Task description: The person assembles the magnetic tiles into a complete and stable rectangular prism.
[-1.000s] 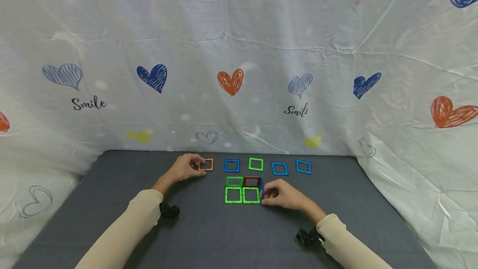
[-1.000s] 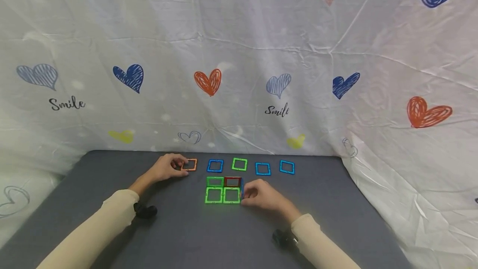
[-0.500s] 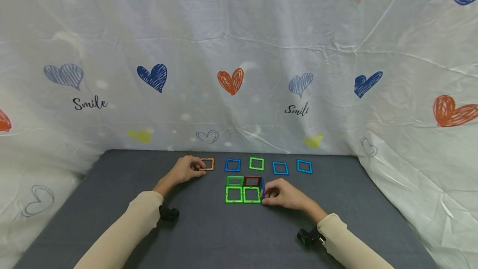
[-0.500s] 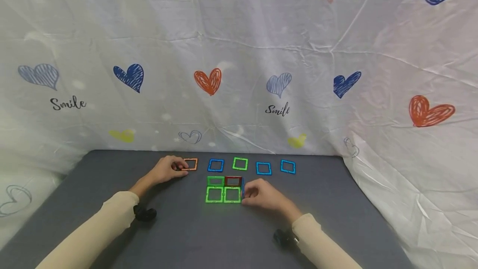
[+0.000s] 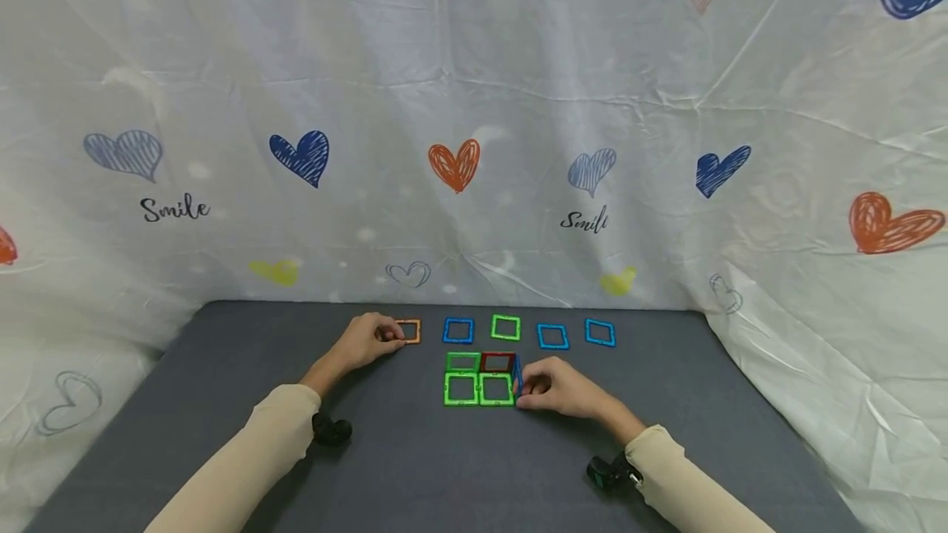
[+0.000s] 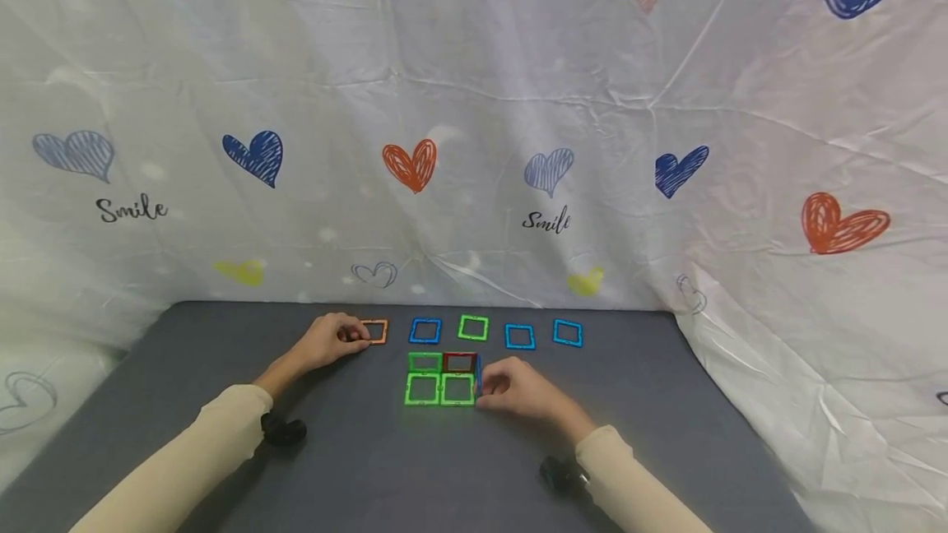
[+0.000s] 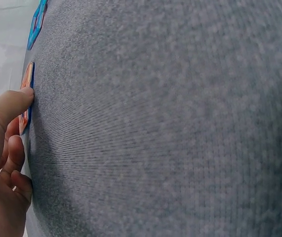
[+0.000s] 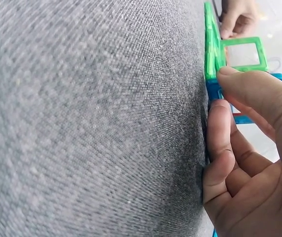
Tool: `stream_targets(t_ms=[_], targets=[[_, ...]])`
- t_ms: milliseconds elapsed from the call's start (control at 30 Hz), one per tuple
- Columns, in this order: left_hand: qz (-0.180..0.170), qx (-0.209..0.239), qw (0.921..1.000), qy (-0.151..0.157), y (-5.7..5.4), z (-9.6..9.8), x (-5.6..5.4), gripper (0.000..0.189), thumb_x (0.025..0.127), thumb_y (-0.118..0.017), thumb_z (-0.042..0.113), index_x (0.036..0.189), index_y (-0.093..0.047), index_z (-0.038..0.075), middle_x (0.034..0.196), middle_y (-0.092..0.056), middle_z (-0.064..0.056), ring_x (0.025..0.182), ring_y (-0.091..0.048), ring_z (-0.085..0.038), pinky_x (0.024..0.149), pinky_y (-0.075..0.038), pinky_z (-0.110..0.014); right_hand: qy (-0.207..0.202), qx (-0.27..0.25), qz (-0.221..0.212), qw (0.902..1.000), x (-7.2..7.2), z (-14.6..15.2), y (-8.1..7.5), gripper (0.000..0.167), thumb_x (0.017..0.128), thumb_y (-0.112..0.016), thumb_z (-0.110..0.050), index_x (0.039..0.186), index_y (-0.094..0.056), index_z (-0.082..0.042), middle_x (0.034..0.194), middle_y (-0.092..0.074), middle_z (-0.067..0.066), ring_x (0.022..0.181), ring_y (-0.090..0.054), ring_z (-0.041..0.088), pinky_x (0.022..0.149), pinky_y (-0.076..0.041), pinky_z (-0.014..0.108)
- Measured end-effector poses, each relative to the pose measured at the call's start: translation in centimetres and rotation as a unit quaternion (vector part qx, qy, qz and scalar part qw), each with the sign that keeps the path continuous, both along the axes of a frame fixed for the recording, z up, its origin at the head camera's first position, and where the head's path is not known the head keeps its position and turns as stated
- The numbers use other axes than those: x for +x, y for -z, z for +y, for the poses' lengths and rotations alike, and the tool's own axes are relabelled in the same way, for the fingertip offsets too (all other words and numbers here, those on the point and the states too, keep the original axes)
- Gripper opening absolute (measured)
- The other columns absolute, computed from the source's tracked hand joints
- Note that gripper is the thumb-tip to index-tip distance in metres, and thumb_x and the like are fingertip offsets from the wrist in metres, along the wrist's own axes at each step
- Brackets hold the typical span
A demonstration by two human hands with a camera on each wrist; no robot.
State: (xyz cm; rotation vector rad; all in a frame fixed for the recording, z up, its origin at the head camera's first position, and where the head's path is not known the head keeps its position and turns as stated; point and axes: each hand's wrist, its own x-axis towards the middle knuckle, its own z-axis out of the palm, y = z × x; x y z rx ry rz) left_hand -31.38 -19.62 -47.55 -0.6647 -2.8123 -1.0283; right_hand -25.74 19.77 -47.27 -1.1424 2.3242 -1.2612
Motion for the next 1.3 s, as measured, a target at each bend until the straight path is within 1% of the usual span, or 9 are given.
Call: stream_targets(t_ms=[200,367,600,833,1000,1067,1233,1300], targets=[[0.0,-0.008,0.9999,0.007,0.0,-0.3,0.1,0.005,0.092,-0.078,0.009,0.088,-0.075,0.01,0.081,-0.055,0.003,0.07,-0.05,-0.015,0.064,-0.044,-0.034,0.006,0.006,-0.001,1.0,0.0,-0.2,0.1,0.007,0.094,-0.076,-0.01,0.089,-0.071,-0.01,0.082,-0.067,0.0,0.067,-0.061,0.01,0.06,-0.05,0.026],[-0.008,-0.005,0.9999,0.005,-0.4,-0.4,0.2,0.005,0.094,-0.076,0.011,0.09,-0.074,0.01,0.083,-0.055,0.001,0.071,-0.049,-0.016,0.064,-0.043,-0.034,0.001,0.001,-0.008,1.0,0.1,-0.3,0.1,0.007,0.094,-0.075,-0.008,0.089,-0.07,-0.006,0.081,-0.067,0.002,0.066,-0.06,0.009,0.059,-0.049,0.026],[0.009,0.005,0.9998,0.015,-1.1,-0.8,0.5,0.005,0.095,-0.075,0.011,0.09,-0.074,0.009,0.084,-0.057,0.001,0.071,-0.05,-0.015,0.063,-0.045,-0.033,0.001,0.003,-0.011,0.9999,0.3,-0.3,-0.1,0.006,0.094,-0.075,-0.006,0.089,-0.071,-0.006,0.081,-0.067,0.003,0.065,-0.06,0.008,0.059,-0.048,0.025],[0.031,0.007,0.9991,0.027,-2.2,-1.3,1.4,0.005,0.095,-0.076,0.013,0.09,-0.073,0.01,0.084,-0.055,0.003,0.071,-0.048,-0.016,0.063,-0.043,-0.033,0.003,-0.005,-0.015,0.9999,0.5,-0.3,-0.2,0.006,0.094,-0.075,-0.006,0.09,-0.071,-0.004,0.082,-0.067,0.006,0.065,-0.06,0.016,0.059,-0.048,0.025],[0.037,0.001,0.9988,0.034,-3.0,-1.5,2.1,0.006,0.095,-0.075,0.013,0.091,-0.072,0.011,0.085,-0.054,0.004,0.073,-0.047,-0.016,0.065,-0.043,-0.033,0.008,-0.01,-0.019,0.9997,0.6,-0.3,-0.4,0.006,0.093,-0.075,-0.004,0.089,-0.071,-0.003,0.082,-0.067,0.01,0.064,-0.061,0.024,0.059,-0.047,0.025],[0.04,0.002,0.9984,0.04,-3.2,-1.6,2.4,0.007,0.096,-0.075,0.014,0.091,-0.072,0.01,0.085,-0.054,0.004,0.073,-0.048,-0.015,0.065,-0.044,-0.033,0.007,-0.011,-0.015,0.9998,0.6,-0.3,-0.3,0.006,0.093,-0.075,-0.004,0.089,-0.07,-0.003,0.081,-0.066,0.01,0.064,-0.06,0.023,0.058,-0.047,0.025],[0.056,0.008,0.9967,0.058,-3.7,-1.7,3.2,0.007,0.096,-0.074,0.014,0.094,-0.073,0.007,0.086,-0.056,0.005,0.075,-0.051,-0.014,0.067,-0.046,-0.034,0.007,-0.006,-0.008,0.9999,0.4,-0.2,-0.3,0.007,0.093,-0.075,-0.006,0.088,-0.07,-0.006,0.08,-0.066,0.006,0.065,-0.06,0.014,0.059,-0.048,0.025],[0.061,0.011,0.9962,0.061,-3.9,-1.8,3.5,0.006,0.096,-0.074,0.013,0.095,-0.073,0.008,0.087,-0.056,0.006,0.076,-0.052,-0.014,0.068,-0.047,-0.033,0.005,-0.005,-0.006,1.0,0.3,-0.1,-0.3,0.007,0.093,-0.076,-0.007,0.088,-0.071,-0.006,0.08,-0.067,0.005,0.065,-0.059,0.012,0.059,-0.048,0.025]])
